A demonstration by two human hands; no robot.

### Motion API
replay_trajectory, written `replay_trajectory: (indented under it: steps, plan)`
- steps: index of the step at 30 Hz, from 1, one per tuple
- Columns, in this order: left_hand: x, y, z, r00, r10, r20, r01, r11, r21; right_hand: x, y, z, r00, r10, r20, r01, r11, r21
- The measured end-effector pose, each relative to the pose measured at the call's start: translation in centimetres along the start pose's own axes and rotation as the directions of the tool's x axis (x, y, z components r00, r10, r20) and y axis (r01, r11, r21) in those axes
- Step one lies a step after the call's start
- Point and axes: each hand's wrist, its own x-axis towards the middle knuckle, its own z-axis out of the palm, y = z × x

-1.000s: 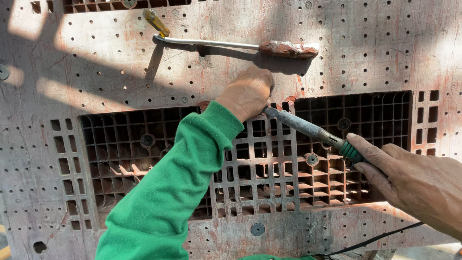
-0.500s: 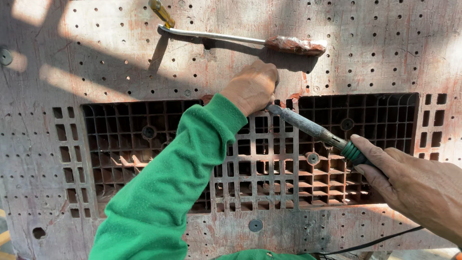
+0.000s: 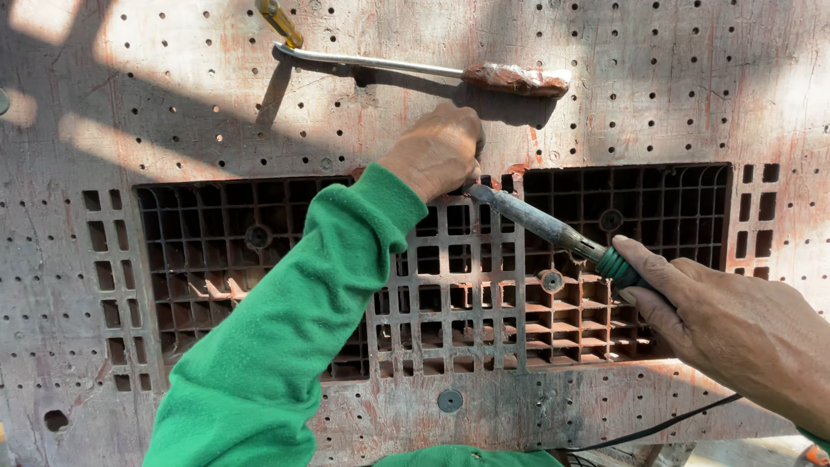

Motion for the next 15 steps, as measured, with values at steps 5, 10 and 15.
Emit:
replay_trajectory:
  steps: [5, 10, 15]
  plan:
    - [-0.17, 0.11, -1.04, 0.996, -0.018, 0.088, 0.025, 0.996, -0.084, -0.01, 0.13, -0.07, 1.0, 0.016, 0.008, -0.017, 0.997, 0.071]
    - [-0.02, -0.56, -0.69, 0.995, -0.027, 0.101, 0.041, 0.989, -0.145, -0.2, -0.02, 0.05, 1.0, 0.02, -0.018, -0.019, 0.997, 0.08]
    - [0.13, -0.77, -0.21, 0.997, -0.023, 0.07, 0.029, 0.996, -0.089, -0.23, -0.01, 0.13, 1.0, 0.004, -0.019, -0.004, 0.999, 0.036]
